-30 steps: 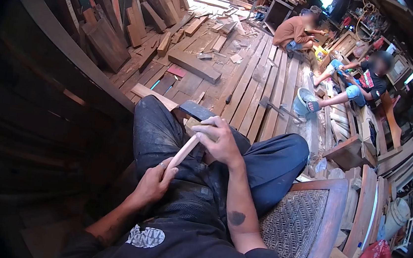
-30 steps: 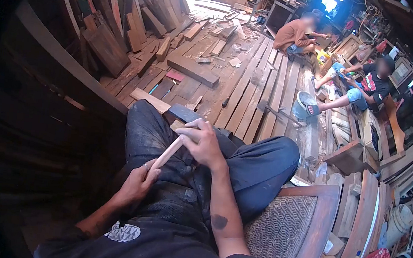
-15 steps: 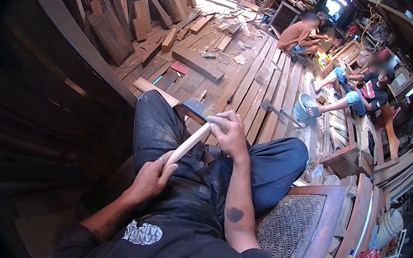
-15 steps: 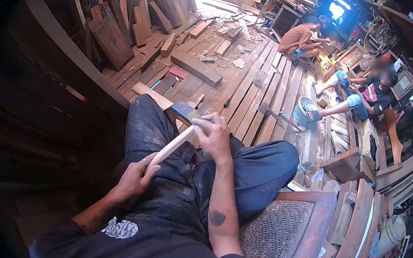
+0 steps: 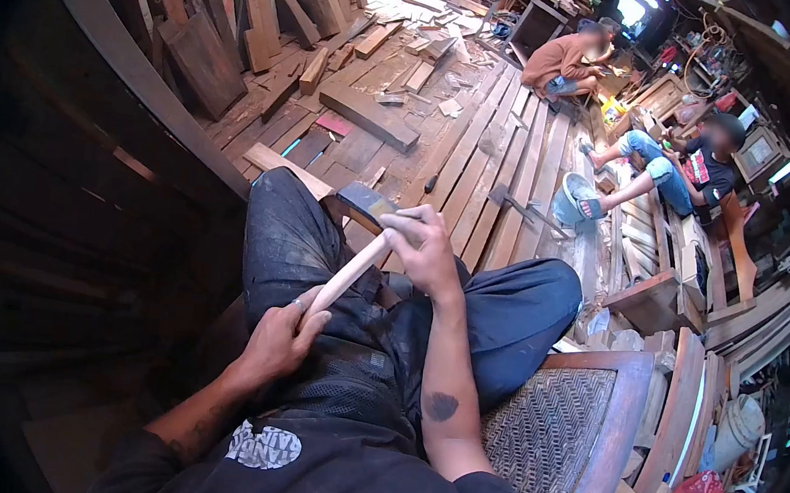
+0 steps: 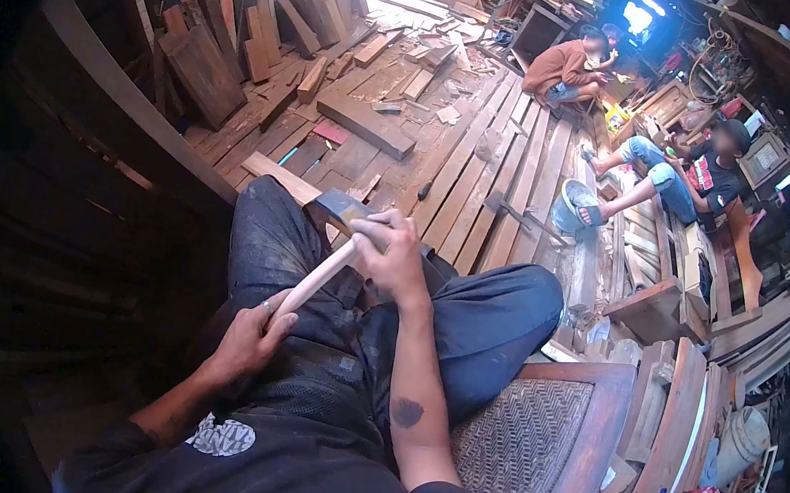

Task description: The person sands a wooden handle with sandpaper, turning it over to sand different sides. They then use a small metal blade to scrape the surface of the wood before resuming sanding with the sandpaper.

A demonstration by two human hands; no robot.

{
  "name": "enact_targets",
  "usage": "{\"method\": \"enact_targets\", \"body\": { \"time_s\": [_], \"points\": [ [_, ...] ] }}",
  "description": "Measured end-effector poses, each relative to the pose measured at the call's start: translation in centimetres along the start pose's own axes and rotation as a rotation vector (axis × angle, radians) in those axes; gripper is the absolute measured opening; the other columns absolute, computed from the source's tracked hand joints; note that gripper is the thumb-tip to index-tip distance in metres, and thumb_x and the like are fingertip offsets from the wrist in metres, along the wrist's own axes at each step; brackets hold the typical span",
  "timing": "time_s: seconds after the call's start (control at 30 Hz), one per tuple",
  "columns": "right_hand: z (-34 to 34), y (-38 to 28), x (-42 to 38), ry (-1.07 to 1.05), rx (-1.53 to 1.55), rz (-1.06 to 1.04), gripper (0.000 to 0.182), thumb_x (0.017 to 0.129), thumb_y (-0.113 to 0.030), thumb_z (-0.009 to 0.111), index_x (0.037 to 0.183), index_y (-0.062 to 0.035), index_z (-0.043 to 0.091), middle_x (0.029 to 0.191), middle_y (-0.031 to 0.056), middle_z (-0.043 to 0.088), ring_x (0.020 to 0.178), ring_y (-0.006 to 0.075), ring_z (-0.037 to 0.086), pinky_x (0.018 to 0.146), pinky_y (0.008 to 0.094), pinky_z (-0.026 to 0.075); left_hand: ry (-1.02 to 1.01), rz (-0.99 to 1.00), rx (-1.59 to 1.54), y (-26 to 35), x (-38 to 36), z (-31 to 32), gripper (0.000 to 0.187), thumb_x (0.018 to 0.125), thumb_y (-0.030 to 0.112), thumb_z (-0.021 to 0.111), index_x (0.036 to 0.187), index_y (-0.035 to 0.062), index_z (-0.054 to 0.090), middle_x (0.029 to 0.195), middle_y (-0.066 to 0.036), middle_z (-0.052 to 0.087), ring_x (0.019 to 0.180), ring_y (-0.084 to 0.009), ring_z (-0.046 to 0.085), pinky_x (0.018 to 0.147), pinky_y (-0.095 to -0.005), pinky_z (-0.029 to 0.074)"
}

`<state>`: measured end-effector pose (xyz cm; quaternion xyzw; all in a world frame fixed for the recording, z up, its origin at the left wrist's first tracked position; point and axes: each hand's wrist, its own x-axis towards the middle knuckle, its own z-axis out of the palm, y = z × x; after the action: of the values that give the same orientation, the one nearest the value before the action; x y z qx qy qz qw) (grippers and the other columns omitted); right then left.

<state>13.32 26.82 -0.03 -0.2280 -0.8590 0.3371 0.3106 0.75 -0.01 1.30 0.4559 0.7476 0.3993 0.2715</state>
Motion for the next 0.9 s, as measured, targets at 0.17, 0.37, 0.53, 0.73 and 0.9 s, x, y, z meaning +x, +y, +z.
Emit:
{"method": "enact_targets", "body": {
  "time_s": [0.17, 0.37, 0.53, 0.73, 0.9],
  "points": [
    [-0.1, -0.8, -1.1, -0.037, 0.003, -0.027, 0.027, 0.096, -0.018, 0.079, 0.122, -0.0141, 0.086, 0.119, 0.0091, 0.073, 0.117, 0.0291, 0.064, 0.110, 0.0402, 0.050, -0.004, -0.019, -0.003, -0.2, 0.0, 0.1, 0.050, 0.109, 0.028, 0.065, 0.153, 0.0044, 0.060, 0.078, -0.027, 0.067, 0.075, -0.0414, 0.075, 0.072, -0.0461, 0.055],
    [0.0, 0.1, 0.0, 0.075, -0.170, 0.061, 0.027, 0.096, -0.018, 0.079, 0.122, -0.0156, 0.086, 0.120, 0.0083, 0.072, 0.119, 0.0280, 0.063, 0.111, 0.0401, 0.048, -0.019, -0.024, -0.013, -0.1, 0.0, -0.1, 0.049, 0.110, 0.028, 0.064, 0.153, 0.0041, 0.061, 0.076, -0.026, 0.065, 0.071, -0.0392, 0.074, 0.072, -0.0453, 0.054],
    [0.4, -0.4, -1.1, -0.009, 0.051, 0.025, 0.028, 0.093, -0.020, 0.080, 0.121, -0.0178, 0.087, 0.123, 0.0084, 0.072, 0.114, 0.0319, 0.060, 0.108, 0.0422, 0.049, 0.001, -0.012, -0.050, -0.9, 0.0, 0.3, 0.049, 0.110, 0.028, 0.064, 0.152, 0.0035, 0.061, 0.075, -0.025, 0.064, 0.069, -0.0374, 0.072, 0.071, -0.0443, 0.053],
    [0.9, -0.3, -0.9, 0.030, -0.075, 0.021, 0.028, 0.096, -0.019, 0.078, 0.122, -0.0170, 0.087, 0.123, 0.0096, 0.071, 0.115, 0.0303, 0.060, 0.109, 0.0404, 0.048, -0.005, -0.028, -0.053, -1.1, 0.1, 0.3, 0.049, 0.110, 0.028, 0.064, 0.152, 0.0035, 0.061, 0.074, -0.023, 0.063, 0.066, -0.0313, 0.069, 0.070, -0.0431, 0.053],
    [0.9, 0.5, 0.3, 0.109, -0.090, 0.097, 0.029, 0.097, -0.018, 0.078, 0.124, -0.0175, 0.086, 0.124, 0.0093, 0.071, 0.117, 0.0300, 0.060, 0.110, 0.0403, 0.047, -0.004, 0.008, -0.049, -1.0, 0.2, 0.3, 0.049, 0.110, 0.027, 0.064, 0.153, 0.0045, 0.061, 0.073, -0.022, 0.062, 0.064, -0.0285, 0.068, 0.068, -0.0426, 0.052]
  ]
}}
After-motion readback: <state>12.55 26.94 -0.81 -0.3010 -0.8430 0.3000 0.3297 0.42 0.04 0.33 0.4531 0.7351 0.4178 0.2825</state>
